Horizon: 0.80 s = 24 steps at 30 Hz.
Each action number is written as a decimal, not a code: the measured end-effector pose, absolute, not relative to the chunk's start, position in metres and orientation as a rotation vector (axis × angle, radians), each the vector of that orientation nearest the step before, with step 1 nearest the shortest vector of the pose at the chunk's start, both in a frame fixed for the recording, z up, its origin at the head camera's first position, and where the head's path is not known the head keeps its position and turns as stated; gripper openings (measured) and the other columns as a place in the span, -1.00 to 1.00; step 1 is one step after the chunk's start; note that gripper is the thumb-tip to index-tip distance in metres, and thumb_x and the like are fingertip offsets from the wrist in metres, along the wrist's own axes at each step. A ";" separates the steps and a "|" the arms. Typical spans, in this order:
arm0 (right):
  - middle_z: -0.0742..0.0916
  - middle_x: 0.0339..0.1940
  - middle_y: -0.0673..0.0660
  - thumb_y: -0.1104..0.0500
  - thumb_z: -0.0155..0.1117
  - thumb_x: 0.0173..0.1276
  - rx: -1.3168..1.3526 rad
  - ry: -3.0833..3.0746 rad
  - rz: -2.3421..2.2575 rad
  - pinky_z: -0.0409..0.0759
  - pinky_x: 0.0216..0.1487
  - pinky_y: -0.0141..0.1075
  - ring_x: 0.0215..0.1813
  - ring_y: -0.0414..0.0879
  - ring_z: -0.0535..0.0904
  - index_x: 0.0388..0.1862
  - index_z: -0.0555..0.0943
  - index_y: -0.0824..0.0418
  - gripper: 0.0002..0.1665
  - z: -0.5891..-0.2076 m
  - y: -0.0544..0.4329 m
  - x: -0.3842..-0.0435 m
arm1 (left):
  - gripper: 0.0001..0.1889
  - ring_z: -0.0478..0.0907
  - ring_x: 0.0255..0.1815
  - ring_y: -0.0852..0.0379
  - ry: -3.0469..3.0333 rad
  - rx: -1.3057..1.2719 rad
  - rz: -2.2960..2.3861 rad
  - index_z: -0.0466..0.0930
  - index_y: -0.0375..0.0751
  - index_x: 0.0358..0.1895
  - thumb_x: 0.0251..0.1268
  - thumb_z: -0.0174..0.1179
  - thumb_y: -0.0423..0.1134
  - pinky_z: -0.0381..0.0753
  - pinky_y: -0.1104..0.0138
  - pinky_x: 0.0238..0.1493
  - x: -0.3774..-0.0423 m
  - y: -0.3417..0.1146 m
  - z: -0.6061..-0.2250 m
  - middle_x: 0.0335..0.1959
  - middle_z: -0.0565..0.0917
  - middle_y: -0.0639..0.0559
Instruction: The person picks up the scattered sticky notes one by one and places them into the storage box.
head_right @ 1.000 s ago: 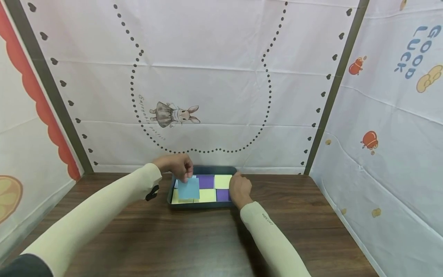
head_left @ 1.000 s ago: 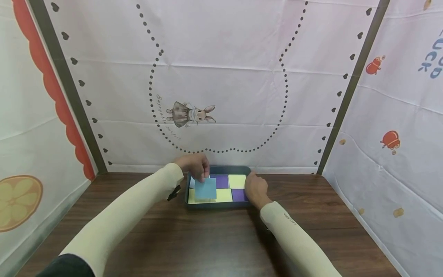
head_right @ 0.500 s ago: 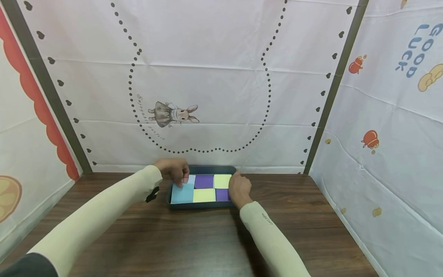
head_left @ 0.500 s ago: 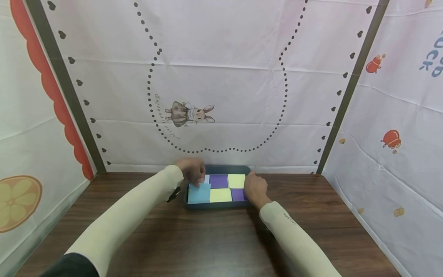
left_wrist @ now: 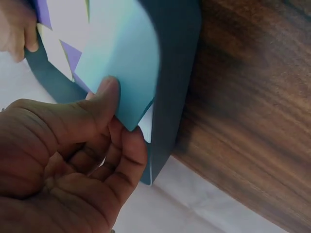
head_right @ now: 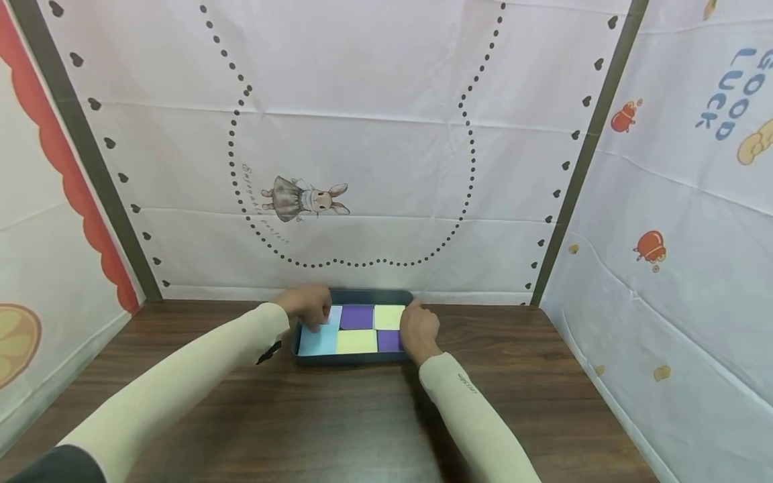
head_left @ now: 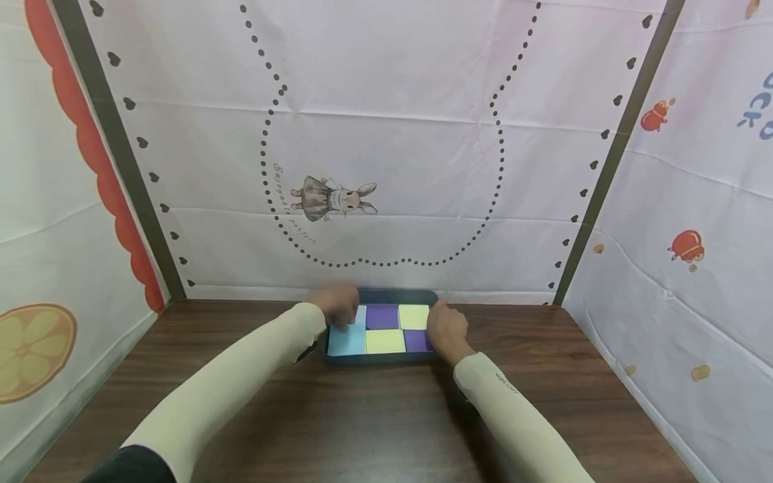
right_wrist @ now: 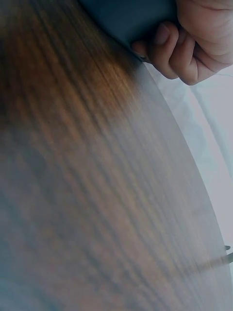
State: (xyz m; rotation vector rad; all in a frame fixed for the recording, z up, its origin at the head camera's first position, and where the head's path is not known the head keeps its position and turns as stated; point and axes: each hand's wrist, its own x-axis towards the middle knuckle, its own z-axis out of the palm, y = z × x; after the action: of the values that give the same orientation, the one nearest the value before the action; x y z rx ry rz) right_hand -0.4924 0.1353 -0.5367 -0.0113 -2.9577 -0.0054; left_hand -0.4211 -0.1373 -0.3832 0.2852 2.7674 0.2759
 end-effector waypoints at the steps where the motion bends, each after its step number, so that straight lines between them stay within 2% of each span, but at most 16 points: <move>1: 0.69 -0.54 0.17 0.19 0.05 0.74 -0.013 -2.962 -0.005 0.68 -0.55 -0.08 -0.46 0.04 0.73 0.07 0.60 0.36 -0.74 -0.537 0.135 -0.493 | -0.88 0.71 -0.24 0.01 2.774 0.279 0.274 0.78 -0.11 -0.26 0.32 0.52 -0.40 0.74 0.20 -0.18 -0.420 -0.137 -0.384 -0.28 0.79 0.00; 6: 0.69 -0.53 0.16 0.19 0.05 0.75 -0.024 -2.980 0.022 0.67 -0.55 -0.08 -0.45 0.03 0.72 0.10 0.60 0.35 -0.74 -0.540 0.136 -0.496 | -0.87 0.68 -0.17 -0.03 2.770 0.271 0.297 0.70 -0.16 -0.14 0.36 0.42 -0.43 0.73 0.17 -0.10 -0.411 -0.133 -0.387 -0.20 0.74 -0.05; 12: 0.69 -0.53 0.16 0.17 0.06 0.75 -0.028 -2.980 0.004 0.69 -0.54 -0.09 -0.46 0.02 0.72 0.13 0.61 0.38 -0.71 -0.537 0.135 -0.491 | -0.82 0.64 -0.23 -0.01 2.766 0.314 0.240 0.68 -0.25 0.00 0.40 0.31 -0.48 0.66 0.21 -0.19 -0.406 -0.129 -0.392 -0.21 0.70 -0.09; 17: 0.70 -0.52 0.18 0.18 0.09 0.74 -0.023 -2.974 0.001 0.72 -0.50 -0.06 -0.44 0.04 0.75 0.13 0.61 0.39 -0.71 -0.538 0.135 -0.490 | -0.72 0.64 -0.25 0.01 2.773 0.296 0.210 0.71 -0.27 0.12 0.39 0.33 -0.48 0.66 0.22 -0.21 -0.407 -0.126 -0.398 -0.21 0.70 -0.09; 24: 0.72 -0.50 0.20 0.17 0.11 0.74 -0.019 -2.964 0.014 0.74 -0.48 -0.02 -0.41 0.07 0.78 0.14 0.60 0.39 -0.71 -0.539 0.134 -0.492 | -0.73 0.67 -0.30 -0.01 2.817 0.320 0.269 0.73 -0.33 0.05 0.31 0.34 -0.54 0.74 0.22 -0.26 -0.415 -0.126 -0.410 -0.26 0.73 -0.13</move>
State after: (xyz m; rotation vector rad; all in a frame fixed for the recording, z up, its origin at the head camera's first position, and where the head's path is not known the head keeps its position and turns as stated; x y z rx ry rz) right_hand -0.4919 0.1344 -0.5392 -0.0187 -2.9636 0.0136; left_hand -0.4153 -0.1255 -0.4097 0.3198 2.8168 0.2689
